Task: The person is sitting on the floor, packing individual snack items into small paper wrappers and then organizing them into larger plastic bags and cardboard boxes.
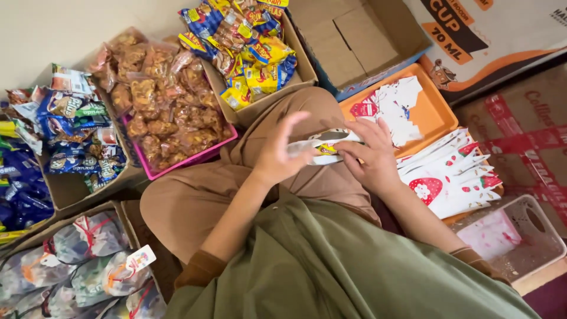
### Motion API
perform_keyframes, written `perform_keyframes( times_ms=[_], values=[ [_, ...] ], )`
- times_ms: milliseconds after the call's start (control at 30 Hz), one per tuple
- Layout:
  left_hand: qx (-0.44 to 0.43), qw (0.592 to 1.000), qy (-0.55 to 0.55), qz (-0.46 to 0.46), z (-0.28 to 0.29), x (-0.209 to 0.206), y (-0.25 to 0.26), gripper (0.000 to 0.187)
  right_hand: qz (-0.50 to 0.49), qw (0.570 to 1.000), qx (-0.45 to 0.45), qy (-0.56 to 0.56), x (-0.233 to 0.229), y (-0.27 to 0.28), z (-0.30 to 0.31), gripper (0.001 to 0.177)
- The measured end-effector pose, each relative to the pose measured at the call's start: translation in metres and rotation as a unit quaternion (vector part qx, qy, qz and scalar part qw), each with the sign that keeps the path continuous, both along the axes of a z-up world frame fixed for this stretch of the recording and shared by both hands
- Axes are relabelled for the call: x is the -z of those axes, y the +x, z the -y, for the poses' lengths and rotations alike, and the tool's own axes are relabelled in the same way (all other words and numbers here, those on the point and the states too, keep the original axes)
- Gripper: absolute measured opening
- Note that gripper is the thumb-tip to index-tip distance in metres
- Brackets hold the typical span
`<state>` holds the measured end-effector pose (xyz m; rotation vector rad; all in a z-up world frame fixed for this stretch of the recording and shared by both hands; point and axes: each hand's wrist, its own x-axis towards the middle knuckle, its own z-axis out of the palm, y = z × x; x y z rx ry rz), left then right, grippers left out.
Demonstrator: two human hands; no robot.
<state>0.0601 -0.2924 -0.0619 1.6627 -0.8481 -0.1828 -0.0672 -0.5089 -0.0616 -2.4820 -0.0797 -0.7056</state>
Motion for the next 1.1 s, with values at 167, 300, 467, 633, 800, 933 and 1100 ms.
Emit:
perform_keyframes(
  times_ms=[167,300,467,633,800,933,1100],
  values=[
    [-0.113,0.965,-0.005,-0.238,-0.018,0.062,-0.029,0.052,-0.003,0.999,-0.026,0.017,-0.005,0.007,-0.001,0.016],
    [-0.129,0.944,-0.011,-0.303,-0.018,0.046,-0.026,0.046,0.000,0.999,-0.035,0.003,-0.007,0.013,-0.001,0.013],
    [-0.090,0.960,-0.014,-0.266,-0.006,-0.009,-0.011,0.048,0.010,0.999,-0.021,-0.026,-0.008,0.017,-0.005,0.015],
    [-0.020,0.975,-0.048,-0.217,0.013,-0.076,-0.025,0.048,0.005,0.998,-0.013,-0.062,-0.007,0.017,-0.003,0.009],
    [-0.065,0.980,-0.181,-0.053,0.008,-0.066,-0.032,0.034,-0.038,0.998,-0.039,-0.015,-0.004,0.015,0.005,0.014],
    [-0.108,0.984,-0.141,0.001,-0.002,0.005,-0.036,0.086,-0.036,0.997,-0.059,0.030,0.000,0.012,0.009,0.014],
    [0.009,0.994,0.045,0.102,0.012,0.028,-0.032,0.091,-0.045,0.990,-0.136,0.016,-0.015,0.015,0.012,0.010]
  ],
)
